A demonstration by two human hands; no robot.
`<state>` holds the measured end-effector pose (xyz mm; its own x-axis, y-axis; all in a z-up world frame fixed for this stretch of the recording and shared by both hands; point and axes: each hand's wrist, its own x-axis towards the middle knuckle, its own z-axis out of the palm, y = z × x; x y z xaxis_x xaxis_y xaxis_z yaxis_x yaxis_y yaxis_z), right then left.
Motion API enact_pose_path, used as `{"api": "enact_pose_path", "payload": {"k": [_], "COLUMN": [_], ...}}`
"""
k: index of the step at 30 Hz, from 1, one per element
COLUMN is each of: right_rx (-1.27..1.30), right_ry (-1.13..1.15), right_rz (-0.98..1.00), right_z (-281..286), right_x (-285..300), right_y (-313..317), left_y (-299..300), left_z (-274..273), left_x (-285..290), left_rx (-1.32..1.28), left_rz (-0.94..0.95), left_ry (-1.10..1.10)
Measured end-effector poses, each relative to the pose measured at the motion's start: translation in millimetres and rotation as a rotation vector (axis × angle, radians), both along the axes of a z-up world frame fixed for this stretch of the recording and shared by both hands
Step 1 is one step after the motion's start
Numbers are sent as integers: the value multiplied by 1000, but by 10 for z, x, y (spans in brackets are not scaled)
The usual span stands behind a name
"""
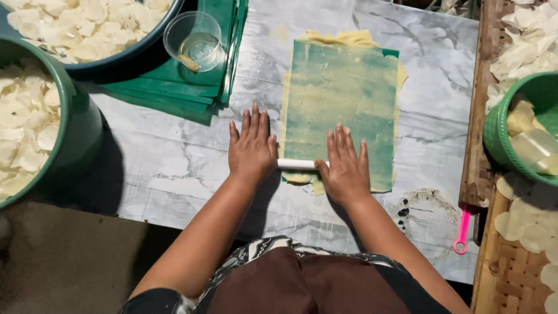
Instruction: Rolling out thin sheets of dough using a rolling pin and flattening them onto a mat.
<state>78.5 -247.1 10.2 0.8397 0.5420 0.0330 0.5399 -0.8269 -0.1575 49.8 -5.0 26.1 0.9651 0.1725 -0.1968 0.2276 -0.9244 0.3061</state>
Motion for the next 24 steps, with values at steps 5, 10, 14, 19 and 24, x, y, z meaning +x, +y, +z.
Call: {"api": "enact_pose_path", "payload": {"k": [5, 10, 14, 19, 24], "right_rx": [23, 144, 229, 250, 296], "right_ry": [11, -23, -197, -176, -130], "right_rz": [-19, 48, 149, 140, 163], "right_z": [-38, -187, -154, -153, -139], "right_x": [-35, -344, -369, -538, -601], "right_y": [-36, -339, -393, -419, -367], "left_y": [-5, -32, -29, -40, -50], "left_z": [-9, 5, 3, 5, -81], "left_x": [-44, -355, -334, -432, -486], "left_rx": [9, -6, 2, -4, 9], "left_rz": [-1, -42, -55, -65, -56], "left_ry": [-4, 47, -41, -59, -43]}}
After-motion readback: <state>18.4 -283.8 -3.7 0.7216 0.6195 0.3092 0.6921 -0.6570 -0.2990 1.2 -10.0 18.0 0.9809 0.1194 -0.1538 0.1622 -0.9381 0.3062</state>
